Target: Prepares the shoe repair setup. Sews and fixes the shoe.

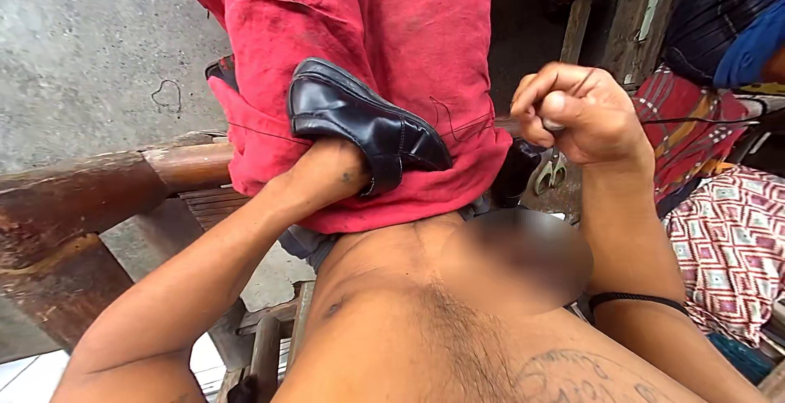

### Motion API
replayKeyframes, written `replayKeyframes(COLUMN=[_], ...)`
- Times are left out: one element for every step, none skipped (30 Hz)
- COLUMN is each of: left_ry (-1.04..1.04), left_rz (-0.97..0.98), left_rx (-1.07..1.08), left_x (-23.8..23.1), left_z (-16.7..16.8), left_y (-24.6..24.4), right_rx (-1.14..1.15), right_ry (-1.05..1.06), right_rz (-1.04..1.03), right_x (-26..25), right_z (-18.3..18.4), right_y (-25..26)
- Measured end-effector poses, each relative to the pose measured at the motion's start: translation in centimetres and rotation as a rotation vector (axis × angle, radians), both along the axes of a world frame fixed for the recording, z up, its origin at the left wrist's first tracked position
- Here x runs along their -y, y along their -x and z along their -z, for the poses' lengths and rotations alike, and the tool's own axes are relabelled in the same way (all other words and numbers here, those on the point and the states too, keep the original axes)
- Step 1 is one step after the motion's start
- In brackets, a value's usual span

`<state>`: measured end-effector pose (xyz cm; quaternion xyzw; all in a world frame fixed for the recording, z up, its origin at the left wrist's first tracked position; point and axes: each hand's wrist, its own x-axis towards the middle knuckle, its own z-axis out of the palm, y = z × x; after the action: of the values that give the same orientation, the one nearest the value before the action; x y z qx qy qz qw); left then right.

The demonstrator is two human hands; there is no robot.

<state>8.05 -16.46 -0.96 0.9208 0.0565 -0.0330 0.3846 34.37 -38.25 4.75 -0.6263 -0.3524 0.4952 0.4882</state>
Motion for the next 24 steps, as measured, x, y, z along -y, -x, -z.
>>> replayKeyframes(left_ry=[0.002,0.000,-0.006,-0.006,-0.008,-0.018,-0.021,-0.020,-0.013,0.005,0.021,0.036,0.059,0.064,0.060,0.052,0.044,0.029,0.021,0.011,0.008,0.005,0.004,0.003], left_rz=[-0.005,-0.012,-0.014,-0.006,0.008,0.024,0.030,0.024,0.009,-0.013,-0.033,-0.040,-0.039,-0.036,-0.032,-0.023,-0.015,-0.011,-0.012,-0.011,-0.011,-0.012,-0.012,-0.012], left_rx=[0.006,0.000,-0.019,-0.049,-0.064,-0.050,-0.024,0.009,0.028,0.031,0.016,-0.019,-0.072,-0.112,-0.116,-0.101,-0.077,-0.041,-0.007,0.024,0.041,0.048,0.049,0.042], left_x=[0.0,0.0,-0.2,-0.4,-0.5,-0.3,-0.1,0.0,0.0,0.0,0.0,0.0,0.0,-0.2,-0.3,-0.3,-0.3,-0.2,-0.1,-0.1,-0.1,-0.1,-0.1,-0.2], left_z=[0.1,0.1,0.0,-0.2,-0.2,0.0,0.1,0.1,-0.2,-0.6,-0.8,-0.9,-1.1,-1.1,-0.8,-0.5,-0.2,0.1,0.3,0.5,0.5,0.5,0.5,0.4], left_y=[0.0,0.1,0.3,0.7,0.7,0.3,0.0,0.0,0.1,0.1,0.1,0.2,0.4,0.4,0.2,0.3,0.4,0.5,0.5,0.5,0.5,0.5,0.5,0.4], right_rx=[0.296,0.588,0.803,0.930,0.999,1.017,0.977,0.894,0.803,0.728,0.683,0.685,0.746,0.823,0.889,0.933,0.968,0.994,1.013,1.012,0.981,0.916,0.846,0.793], right_ry=[0.042,0.117,0.168,0.162,0.148,0.156,0.168,0.167,0.143,0.100,0.069,0.086,0.172,0.289,0.412,0.547,0.674,0.751,0.758,0.686,0.550,0.392,0.261,0.167], right_rz=[-0.024,-0.058,-0.085,-0.116,-0.170,-0.261,-0.370,-0.455,-0.498,-0.522,-0.536,-0.538,-0.533,-0.528,-0.520,-0.513,-0.495,-0.451,-0.381,-0.295,-0.211,-0.145,-0.107,-0.093], right_x=[-0.5,-1.5,-2.7,-4.1,-5.2,-6.0,-6.4,-6.5,-6.3,-5.7,-4.8,-3.4,-1.6,-0.2,0.9,1.9,2.6,3.0,3.1,2.8,2.5,2.1,1.7,1.3], right_z=[-0.1,-0.1,0.3,1.0,1.4,1.6,1.6,1.6,1.0,0.1,-0.9,-1.9,-2.5,-2.6,-2.2,-1.6,-0.8,-0.3,-0.1,-0.1,0.0,0.3,0.5,0.6], right_y=[0.2,0.9,2.0,3.4,4.4,4.8,4.6,4.1,3.1,1.5,-0.5,-2.4,-4.0,-5.2,-6.1,-6.4,-6.5,-6.4,-6.0,-5.2,-4.0,-2.5,-0.9,0.5])
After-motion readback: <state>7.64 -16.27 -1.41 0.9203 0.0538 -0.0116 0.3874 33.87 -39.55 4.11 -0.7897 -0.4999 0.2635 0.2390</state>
